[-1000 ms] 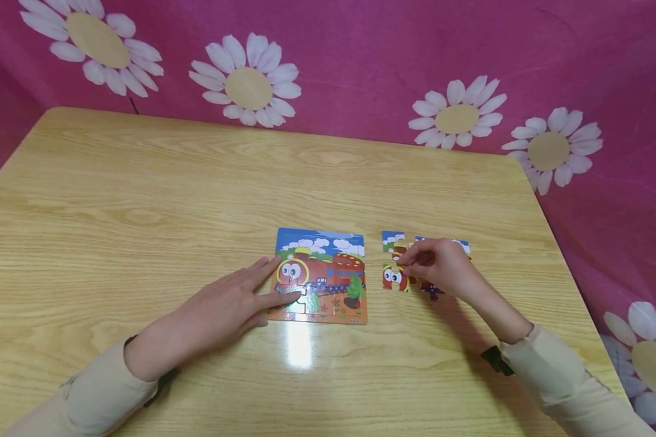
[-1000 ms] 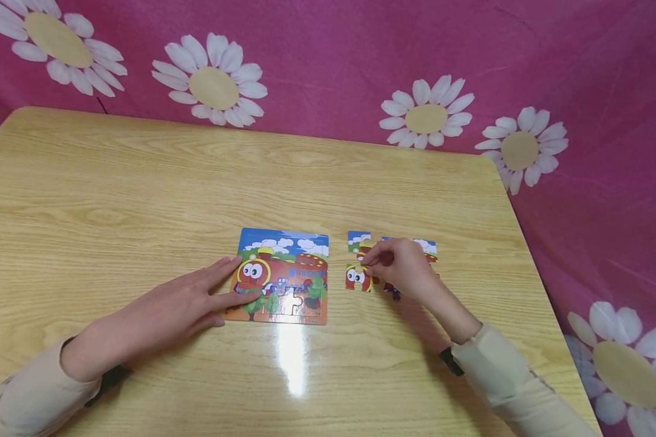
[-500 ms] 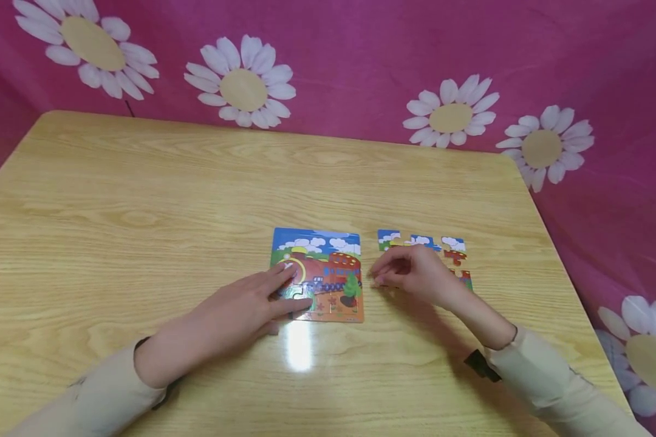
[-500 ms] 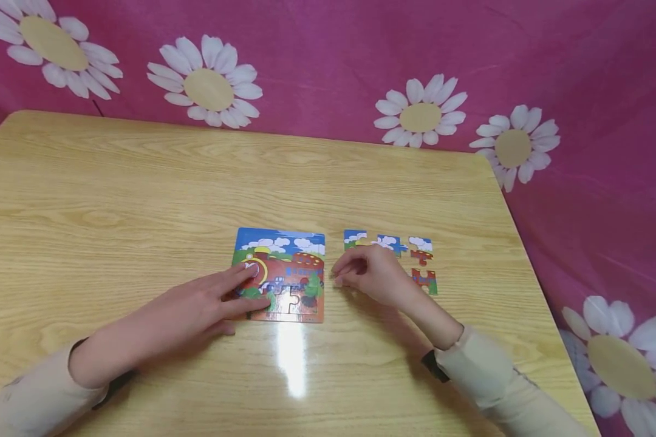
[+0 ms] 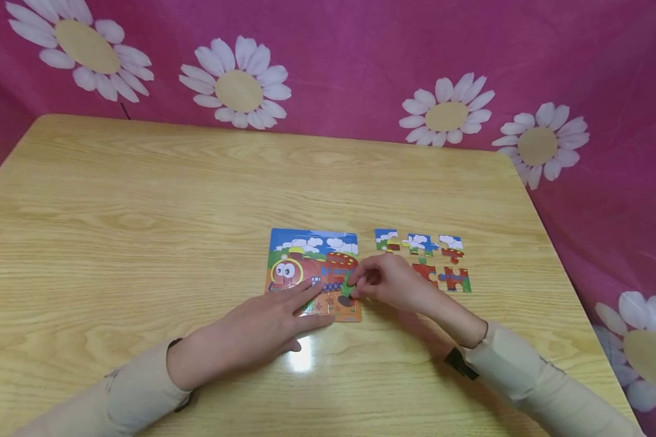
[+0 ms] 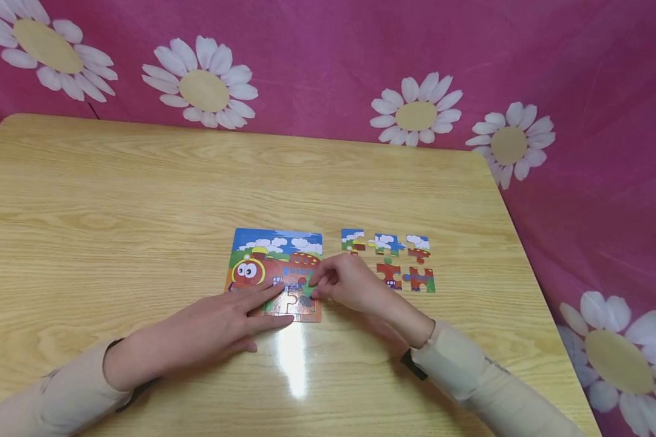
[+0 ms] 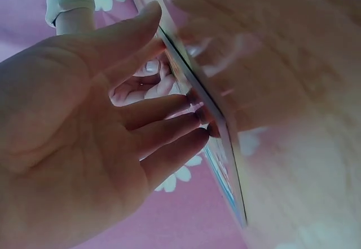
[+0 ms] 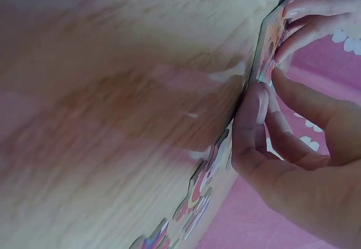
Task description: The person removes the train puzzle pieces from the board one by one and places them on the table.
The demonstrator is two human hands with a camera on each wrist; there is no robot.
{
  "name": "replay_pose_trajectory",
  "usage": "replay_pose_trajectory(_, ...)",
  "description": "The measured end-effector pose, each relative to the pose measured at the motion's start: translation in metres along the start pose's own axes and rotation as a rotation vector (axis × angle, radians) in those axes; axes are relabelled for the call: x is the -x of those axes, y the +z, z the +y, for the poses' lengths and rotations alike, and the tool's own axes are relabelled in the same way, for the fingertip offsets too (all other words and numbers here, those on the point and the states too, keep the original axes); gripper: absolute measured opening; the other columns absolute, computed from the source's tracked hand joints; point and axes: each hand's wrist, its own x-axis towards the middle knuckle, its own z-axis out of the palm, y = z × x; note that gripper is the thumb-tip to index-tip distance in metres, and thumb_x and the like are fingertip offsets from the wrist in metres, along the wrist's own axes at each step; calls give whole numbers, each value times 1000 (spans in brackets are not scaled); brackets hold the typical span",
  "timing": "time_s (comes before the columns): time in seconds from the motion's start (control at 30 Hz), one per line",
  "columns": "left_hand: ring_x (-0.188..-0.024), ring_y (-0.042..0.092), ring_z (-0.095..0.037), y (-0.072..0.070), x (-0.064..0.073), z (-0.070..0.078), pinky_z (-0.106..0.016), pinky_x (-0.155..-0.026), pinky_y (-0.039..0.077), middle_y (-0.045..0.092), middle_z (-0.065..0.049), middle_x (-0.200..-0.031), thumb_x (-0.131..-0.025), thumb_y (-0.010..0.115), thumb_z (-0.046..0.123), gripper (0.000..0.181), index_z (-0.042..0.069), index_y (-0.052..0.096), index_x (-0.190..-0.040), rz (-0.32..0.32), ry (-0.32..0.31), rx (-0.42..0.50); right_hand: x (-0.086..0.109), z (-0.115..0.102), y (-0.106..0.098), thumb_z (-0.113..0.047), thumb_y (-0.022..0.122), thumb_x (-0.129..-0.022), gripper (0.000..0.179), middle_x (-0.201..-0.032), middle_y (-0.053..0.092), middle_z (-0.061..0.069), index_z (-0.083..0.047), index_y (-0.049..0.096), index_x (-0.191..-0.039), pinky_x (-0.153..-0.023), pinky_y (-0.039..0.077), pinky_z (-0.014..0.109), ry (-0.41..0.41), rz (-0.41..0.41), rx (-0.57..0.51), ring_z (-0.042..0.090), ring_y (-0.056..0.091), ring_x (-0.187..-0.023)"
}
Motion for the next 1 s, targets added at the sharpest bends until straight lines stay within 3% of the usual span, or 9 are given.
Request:
replay_pose_trajectory(0.4,-136,42,-32,0,1,3,-41,-86,54,39,-21,-150,-83,79,19,58,21,58,-137,22,-28,63,-2,-4,3,4,72,-85,7,-77,66,-1,-3,69,-85,-60,48,23,32,5,-8,11,56,-66)
replay_pose_trajectory(0.73,-136,42,-33,-2,1,3,-45,-92,51,37,-20,-152,-86,76,22,55,22,58,-138,-13,-42,44,1,-7,6,-2,77,-83,14,-79,62,2,0,65,-89,-64,49,23,43,23,-59,14,56,-71)
replay_pose_trajectory(1.0,-135,43,-32,0,2,2,-43,-87,54,37,-20,-152,-85,77,21,55,22,59,-137,5,-31,32,0,-9,8,0,77,-81,14,-80,64,1,-2,65,-89,-65,50,23,69,36,-91,14,58,-73)
